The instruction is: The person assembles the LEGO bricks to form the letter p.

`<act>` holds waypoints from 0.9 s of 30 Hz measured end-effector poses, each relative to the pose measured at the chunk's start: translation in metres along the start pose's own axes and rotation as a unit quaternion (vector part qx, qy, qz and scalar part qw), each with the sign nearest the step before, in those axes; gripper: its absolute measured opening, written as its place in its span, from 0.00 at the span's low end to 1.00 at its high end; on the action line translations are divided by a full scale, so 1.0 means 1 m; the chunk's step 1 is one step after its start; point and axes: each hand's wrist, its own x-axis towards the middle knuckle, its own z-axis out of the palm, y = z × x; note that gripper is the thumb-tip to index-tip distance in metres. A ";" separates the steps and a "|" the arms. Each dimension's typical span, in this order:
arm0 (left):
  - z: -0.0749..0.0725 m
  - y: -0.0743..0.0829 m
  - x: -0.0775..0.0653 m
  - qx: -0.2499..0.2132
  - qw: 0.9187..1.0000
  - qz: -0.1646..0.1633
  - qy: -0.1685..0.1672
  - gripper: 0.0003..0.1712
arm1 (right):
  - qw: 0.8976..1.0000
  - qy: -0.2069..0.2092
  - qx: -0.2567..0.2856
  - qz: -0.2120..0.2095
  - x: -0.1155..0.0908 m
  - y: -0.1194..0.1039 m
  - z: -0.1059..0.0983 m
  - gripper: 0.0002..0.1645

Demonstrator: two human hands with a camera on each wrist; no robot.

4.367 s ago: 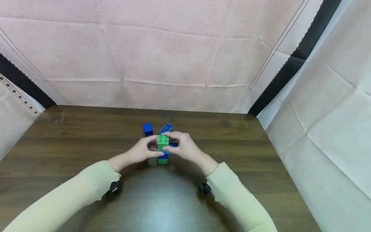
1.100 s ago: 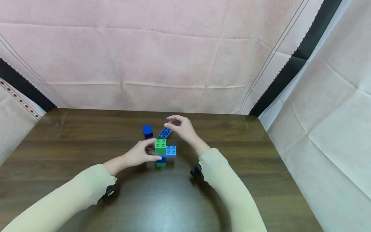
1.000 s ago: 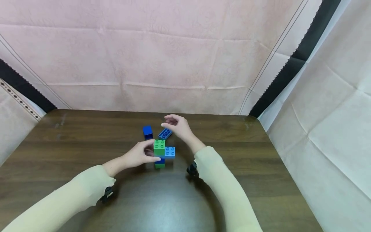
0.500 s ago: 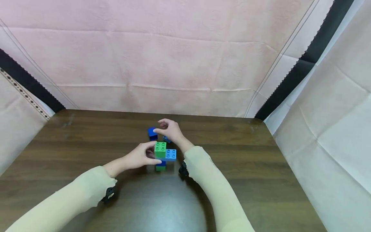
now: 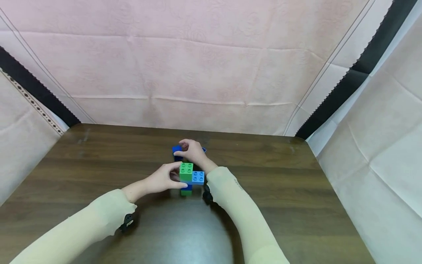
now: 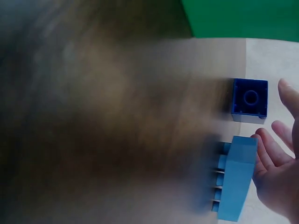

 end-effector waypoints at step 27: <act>0.000 0.001 -0.001 -0.016 1.000 -0.004 -0.001 0.17 | 0.997 -0.056 -0.058 -0.019 0.005 -0.001 0.001 0.24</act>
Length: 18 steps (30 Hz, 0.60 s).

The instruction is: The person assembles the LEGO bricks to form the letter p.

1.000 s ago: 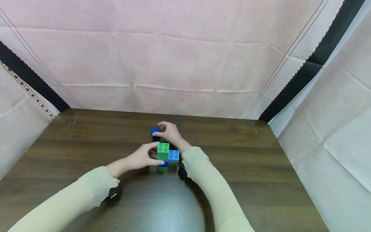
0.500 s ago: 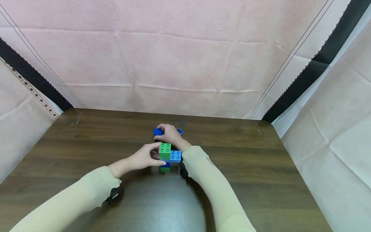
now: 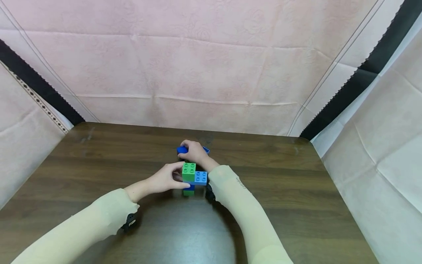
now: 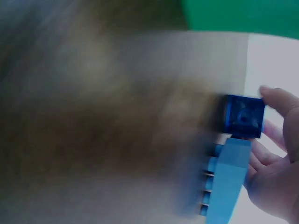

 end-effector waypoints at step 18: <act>0.000 0.000 0.001 0.012 1.000 -0.008 0.002 0.18 | 0.983 0.046 0.167 0.059 -0.007 -0.010 -0.030 0.26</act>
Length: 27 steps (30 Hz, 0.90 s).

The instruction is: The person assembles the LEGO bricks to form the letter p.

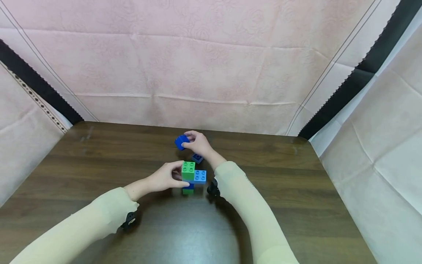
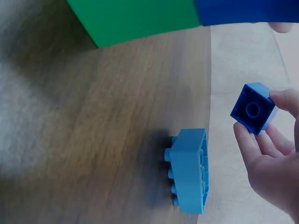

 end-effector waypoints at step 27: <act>-0.001 0.003 -0.001 0.006 1.000 -0.023 -0.006 0.20 | 0.992 -0.015 0.124 0.024 -0.031 -0.002 -0.033 0.25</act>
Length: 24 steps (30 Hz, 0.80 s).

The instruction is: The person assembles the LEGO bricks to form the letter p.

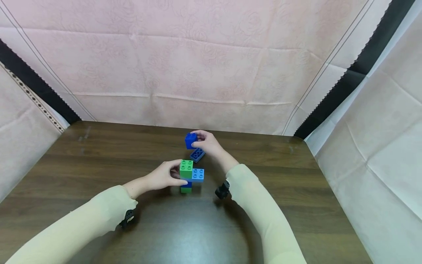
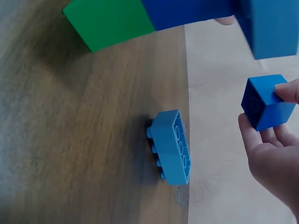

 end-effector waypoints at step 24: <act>0.001 -0.005 0.003 0.000 1.000 0.004 0.000 0.21 | 0.999 -0.008 -0.027 -0.043 -0.039 0.008 -0.027 0.24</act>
